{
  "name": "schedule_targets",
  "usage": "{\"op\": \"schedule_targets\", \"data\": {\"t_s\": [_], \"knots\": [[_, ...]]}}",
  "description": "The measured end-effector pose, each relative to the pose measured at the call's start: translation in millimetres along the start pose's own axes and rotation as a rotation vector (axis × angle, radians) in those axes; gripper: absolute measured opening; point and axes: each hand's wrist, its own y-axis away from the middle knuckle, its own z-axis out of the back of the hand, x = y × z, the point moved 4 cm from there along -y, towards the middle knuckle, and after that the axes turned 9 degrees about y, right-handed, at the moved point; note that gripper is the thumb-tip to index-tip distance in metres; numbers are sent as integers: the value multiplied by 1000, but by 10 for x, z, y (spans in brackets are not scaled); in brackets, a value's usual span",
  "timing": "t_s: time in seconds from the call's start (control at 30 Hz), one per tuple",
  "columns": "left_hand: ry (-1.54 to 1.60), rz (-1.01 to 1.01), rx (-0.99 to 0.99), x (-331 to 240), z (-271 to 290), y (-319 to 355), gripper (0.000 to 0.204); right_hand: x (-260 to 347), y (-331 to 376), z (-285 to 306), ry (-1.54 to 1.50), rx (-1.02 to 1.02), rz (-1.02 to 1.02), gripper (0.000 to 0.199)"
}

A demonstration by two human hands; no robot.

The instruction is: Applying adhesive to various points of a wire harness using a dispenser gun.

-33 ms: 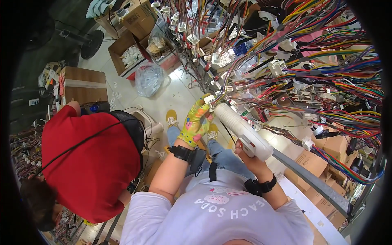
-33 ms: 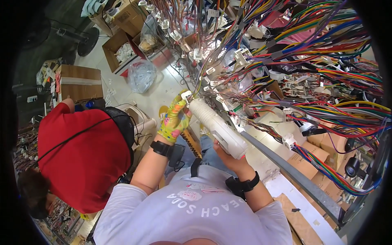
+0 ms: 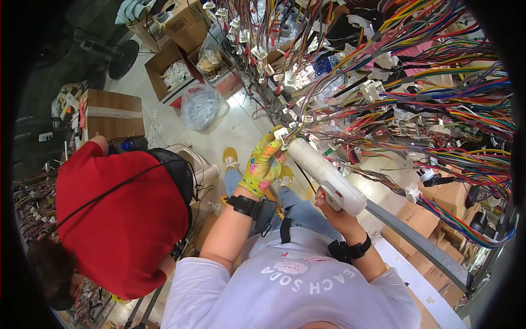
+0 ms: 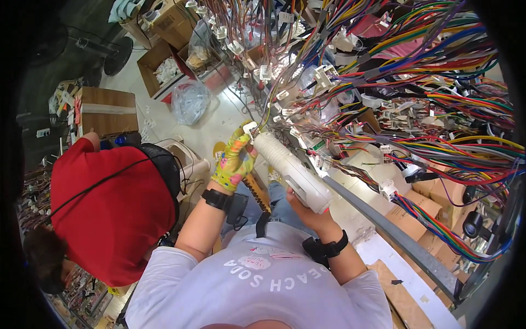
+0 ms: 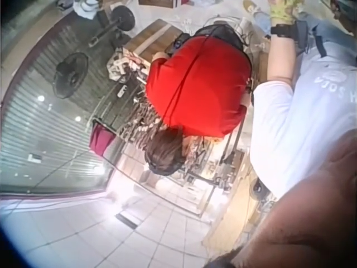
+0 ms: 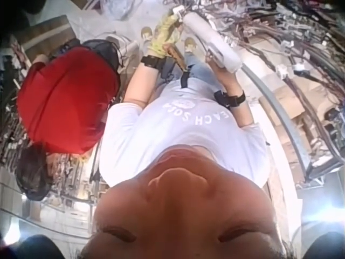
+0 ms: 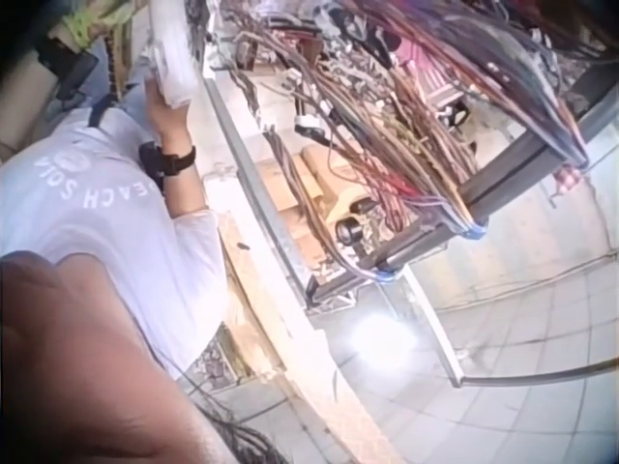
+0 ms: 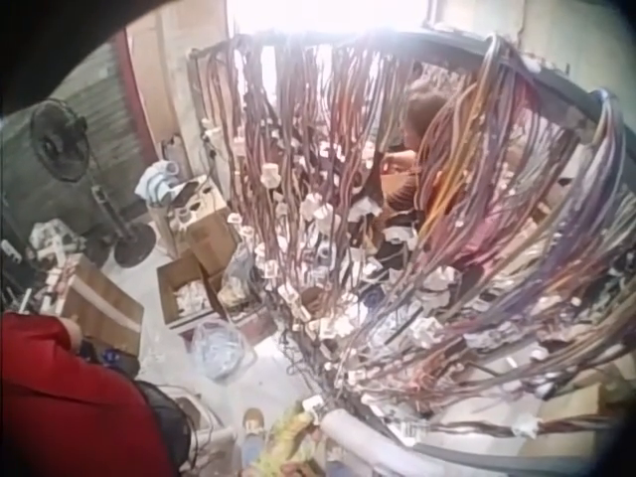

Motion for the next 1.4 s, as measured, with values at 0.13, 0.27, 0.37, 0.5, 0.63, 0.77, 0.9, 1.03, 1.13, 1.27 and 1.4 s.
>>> {"op": "schedule_targets", "data": {"t_s": [0.13, 0.27, 0.37, 0.5, 0.63, 0.77, 0.9, 1.03, 1.13, 1.27, 1.4], "knots": [[0, 1, -5, -3, -1, -9, 39, 3, -9, 3, 23, 20, -1, 19], [-23, 10, 1, -11, -19, -16, 40, 2, -16, 0, -34, -10, -38, 15], [-18, 0, -14, -16, -53, 2, 43, 34, -14, 3, -80, -30, -70, 13], [-14, 1, -9, -25, -68, 0, 45, 48, -8, 22, -59, -13, -78, 12], [-23, -3, 6, -22, -88, -3, 47, 63, -14, 28, -61, 0, -64, 11], [0, 2, 15, -10, -59, -17, 47, 76, -8, 25, -58, -13, -99, 11], [24, 9, 23, -8, -31, -30, 45, 37, 5, 23, -42, -25, -96, 11], [93, 4, 52, -2, 16, -46, 43, 30, 15, 21, -67, -38, -102, 12], [127, -4, 65, 1, 25, -49, 43, -6, 20, 19, -64, -32, -110, 12], [143, -36, 83, -5, 14, -53, 44, -33, 44, 18, -55, -45, -90, 13], [144, -37, 99, -20, 43, -51, 43, 3, 33, -2, -78, -84, -67, 13]]}}
